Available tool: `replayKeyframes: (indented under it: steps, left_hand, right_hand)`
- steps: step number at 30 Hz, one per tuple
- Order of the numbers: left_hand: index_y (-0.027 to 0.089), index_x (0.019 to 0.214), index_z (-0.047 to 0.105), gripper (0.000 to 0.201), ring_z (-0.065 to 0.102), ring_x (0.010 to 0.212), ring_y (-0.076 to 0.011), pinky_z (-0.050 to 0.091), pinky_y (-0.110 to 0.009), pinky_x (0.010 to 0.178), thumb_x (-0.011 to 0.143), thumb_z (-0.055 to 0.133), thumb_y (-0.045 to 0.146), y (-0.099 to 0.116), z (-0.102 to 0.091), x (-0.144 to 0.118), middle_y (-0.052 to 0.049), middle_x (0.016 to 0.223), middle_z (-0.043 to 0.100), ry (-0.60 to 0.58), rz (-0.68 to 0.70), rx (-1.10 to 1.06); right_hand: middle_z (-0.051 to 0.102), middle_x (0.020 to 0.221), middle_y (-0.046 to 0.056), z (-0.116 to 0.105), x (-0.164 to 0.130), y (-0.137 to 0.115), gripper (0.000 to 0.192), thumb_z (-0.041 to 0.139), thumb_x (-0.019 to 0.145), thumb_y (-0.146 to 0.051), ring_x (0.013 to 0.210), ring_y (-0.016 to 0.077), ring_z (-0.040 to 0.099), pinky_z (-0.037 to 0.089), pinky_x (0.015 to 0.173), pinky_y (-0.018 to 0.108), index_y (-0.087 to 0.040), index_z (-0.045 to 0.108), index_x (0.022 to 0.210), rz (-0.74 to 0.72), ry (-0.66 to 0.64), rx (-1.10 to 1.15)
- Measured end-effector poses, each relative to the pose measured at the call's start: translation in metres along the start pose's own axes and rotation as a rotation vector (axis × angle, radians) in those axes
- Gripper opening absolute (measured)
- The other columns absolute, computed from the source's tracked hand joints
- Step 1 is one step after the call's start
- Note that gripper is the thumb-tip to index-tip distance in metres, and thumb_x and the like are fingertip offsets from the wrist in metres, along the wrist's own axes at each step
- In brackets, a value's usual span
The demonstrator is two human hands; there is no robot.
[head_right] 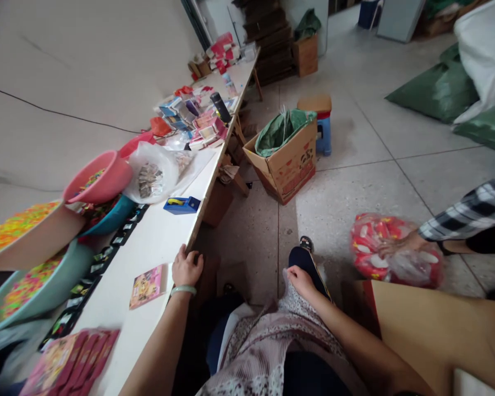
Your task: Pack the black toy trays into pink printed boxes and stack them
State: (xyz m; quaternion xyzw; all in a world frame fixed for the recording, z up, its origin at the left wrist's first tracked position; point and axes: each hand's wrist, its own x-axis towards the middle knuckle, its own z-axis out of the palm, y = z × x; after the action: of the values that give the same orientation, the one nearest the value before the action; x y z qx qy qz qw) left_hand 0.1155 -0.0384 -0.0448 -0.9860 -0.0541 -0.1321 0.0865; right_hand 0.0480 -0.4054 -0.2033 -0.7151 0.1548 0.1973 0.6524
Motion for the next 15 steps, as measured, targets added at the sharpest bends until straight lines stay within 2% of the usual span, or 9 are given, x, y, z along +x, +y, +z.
replayKeyframes:
  steps: [3, 6, 8, 11, 13, 15]
  left_hand:
    - [0.014, 0.101, 0.069, 0.033, 0.047, 0.123, -0.0365, 0.043, -0.049, 0.097, 0.088, 0.051, 0.038, 0.003, -0.001, -0.001, -0.02, 0.144, 0.038, -0.014, -0.001, -0.022]
    - [0.014, 0.104, 0.067, 0.034, 0.044, 0.126, -0.0351, 0.04, -0.048, 0.101, 0.087, 0.053, 0.04, 0.001, -0.003, 0.001, -0.02, 0.141, 0.039, -0.027, 0.005, -0.075]
    - [0.014, 0.11, 0.064, 0.037, 0.045, 0.124, -0.0326, 0.039, -0.046, 0.103, 0.085, 0.055, 0.041, -0.006, -0.007, 0.005, -0.019, 0.133, 0.045, -0.041, -0.006, -0.128]
    - [0.011, 0.129, 0.049, 0.056, 0.051, 0.115, -0.03, 0.042, -0.045, 0.101, 0.084, 0.057, 0.043, -0.019, -0.014, 0.014, -0.017, 0.118, 0.054, -0.079, -0.069, -0.168]
    - [0.008, 0.136, 0.04, 0.064, 0.053, 0.111, -0.0308, 0.043, -0.048, 0.099, 0.085, 0.054, 0.045, -0.027, -0.019, 0.019, -0.016, 0.11, 0.057, -0.106, -0.118, -0.126]
    - [0.006, 0.134, 0.041, 0.062, 0.051, 0.115, -0.0336, 0.042, -0.051, 0.1, 0.088, 0.049, 0.045, -0.031, -0.023, 0.023, -0.019, 0.112, 0.055, -0.13, -0.109, -0.031]
  right_hand:
    - [0.069, 0.079, 0.001, 0.002, -0.001, -0.003, 0.007, 0.06, 0.074, -0.024, 0.08, 0.0181, 0.062, 0.045, 0.077, 0.028, -0.021, 0.065, 0.075, -0.014, -0.075, -0.113]
    - [0.069, 0.076, 0.001, 0.016, 0.006, -0.006, 0.006, 0.061, 0.074, -0.02, 0.076, 0.0163, 0.062, 0.045, 0.075, 0.026, -0.021, 0.067, 0.076, -0.001, -0.191, -0.168]
    - [0.069, 0.074, 0.0, 0.03, 0.016, -0.01, 0.007, 0.061, 0.075, -0.019, 0.073, 0.0158, 0.062, 0.046, 0.072, 0.026, -0.021, 0.068, 0.078, 0.008, -0.251, -0.182]
    - [0.071, 0.078, 0.001, 0.056, 0.038, -0.018, 0.009, 0.06, 0.077, -0.018, 0.076, 0.0164, 0.063, 0.046, 0.073, 0.027, -0.021, 0.068, 0.081, 0.017, -0.289, -0.176]
    - [0.071, 0.08, 0.002, 0.074, 0.054, -0.023, 0.008, 0.061, 0.077, -0.017, 0.079, 0.0171, 0.064, 0.046, 0.076, 0.028, -0.021, 0.068, 0.08, 0.033, -0.292, -0.15]
    - [0.072, 0.082, 0.003, 0.089, 0.069, -0.027, 0.008, 0.06, 0.078, -0.017, 0.081, 0.0177, 0.064, 0.045, 0.078, 0.029, -0.021, 0.067, 0.079, 0.062, -0.288, -0.109]
